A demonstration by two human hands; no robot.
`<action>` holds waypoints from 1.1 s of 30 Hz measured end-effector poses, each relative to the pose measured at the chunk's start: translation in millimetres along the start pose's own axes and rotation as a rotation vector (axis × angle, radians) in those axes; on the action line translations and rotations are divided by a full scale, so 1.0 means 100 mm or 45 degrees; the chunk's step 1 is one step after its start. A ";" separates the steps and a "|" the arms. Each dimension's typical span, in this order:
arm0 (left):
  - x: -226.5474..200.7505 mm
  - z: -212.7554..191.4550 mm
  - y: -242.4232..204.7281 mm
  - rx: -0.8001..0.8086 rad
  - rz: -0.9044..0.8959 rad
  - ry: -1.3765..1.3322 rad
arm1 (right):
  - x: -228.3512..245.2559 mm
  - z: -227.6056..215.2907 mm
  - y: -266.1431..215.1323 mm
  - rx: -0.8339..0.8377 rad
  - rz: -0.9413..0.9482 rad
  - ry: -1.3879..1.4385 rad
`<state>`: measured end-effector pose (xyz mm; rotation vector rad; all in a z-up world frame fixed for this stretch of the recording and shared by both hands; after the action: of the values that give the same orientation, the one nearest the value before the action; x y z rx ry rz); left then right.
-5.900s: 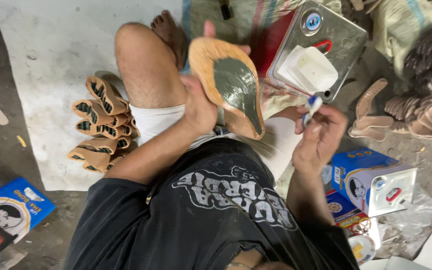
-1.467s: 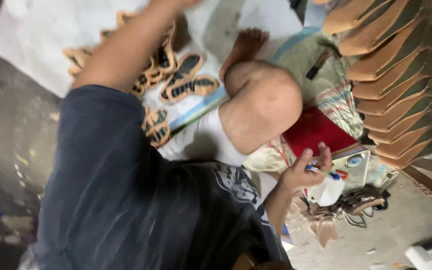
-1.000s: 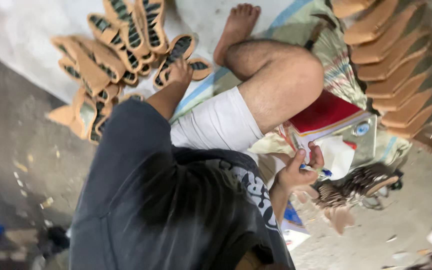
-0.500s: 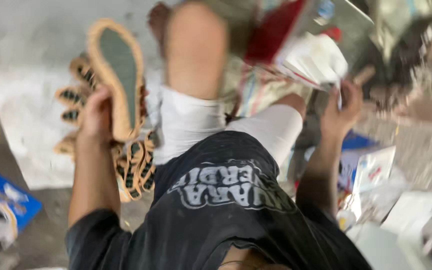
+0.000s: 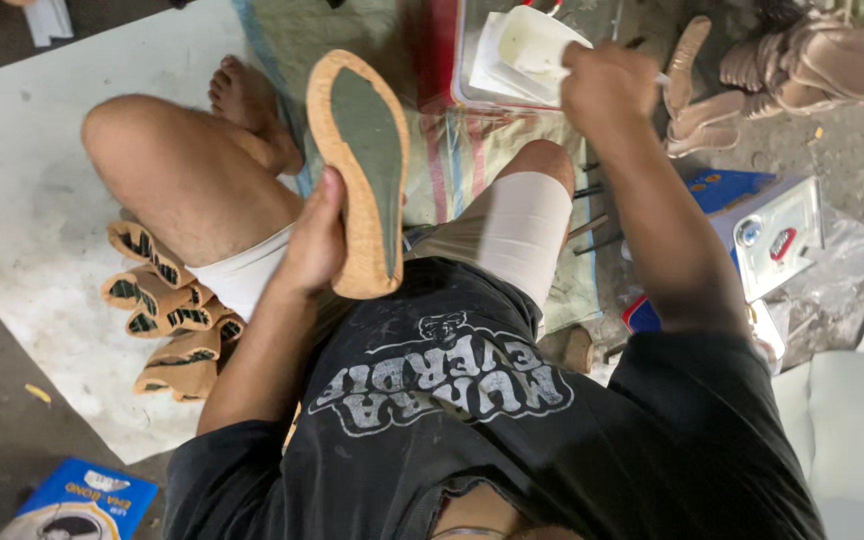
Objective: The person sits on the floor and applies a dark adhesive to the bottom of shoe soles using a toothbrush. They repeatedly dip the brush into a container and spread the glue evenly across the sole surface, then place the treated soles onto a nearby rack.
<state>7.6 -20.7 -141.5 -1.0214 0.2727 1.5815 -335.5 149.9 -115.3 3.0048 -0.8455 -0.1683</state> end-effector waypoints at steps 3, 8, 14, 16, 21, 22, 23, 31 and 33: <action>0.07 0.03 -0.06 0.036 0.055 0.060 | -0.14 -0.25 -0.34 -0.154 -0.007 0.177; 0.13 0.15 -0.08 0.034 0.110 0.051 | -0.23 -0.63 -0.70 0.167 0.103 0.015; -0.07 0.40 -0.21 0.146 0.416 0.669 | 0.37 -0.97 -0.93 -0.183 0.274 1.448; -0.15 0.50 -0.23 0.164 0.527 0.806 | 0.68 -0.97 -0.99 -0.239 0.240 1.573; -0.38 0.69 -0.24 0.217 0.716 0.994 | 1.14 -1.04 -0.91 -0.251 0.205 2.007; -0.40 0.71 -0.25 0.231 0.709 1.014 | 1.16 -1.07 -0.88 -0.236 0.194 2.039; -0.42 0.74 -0.26 0.245 0.701 1.033 | 1.18 -1.10 -0.85 -0.224 0.173 2.039; -0.53 0.80 -0.26 0.277 0.627 1.042 | 1.21 -1.17 -0.75 -0.463 0.117 1.487; -0.55 0.80 -0.27 0.286 0.591 1.037 | 1.20 -1.19 -0.75 -0.476 0.016 1.483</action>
<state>-8.0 2.9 -45.2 -1.4496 1.2897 1.4031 -181.6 150.0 -12.5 2.1345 -0.5597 1.1391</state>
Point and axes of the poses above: each hand's wrist, its own y-axis towards the middle knuckle, its own z-axis out of the palm, x = y × z, the point moved 2 cm from there along y, towards the middle knuckle
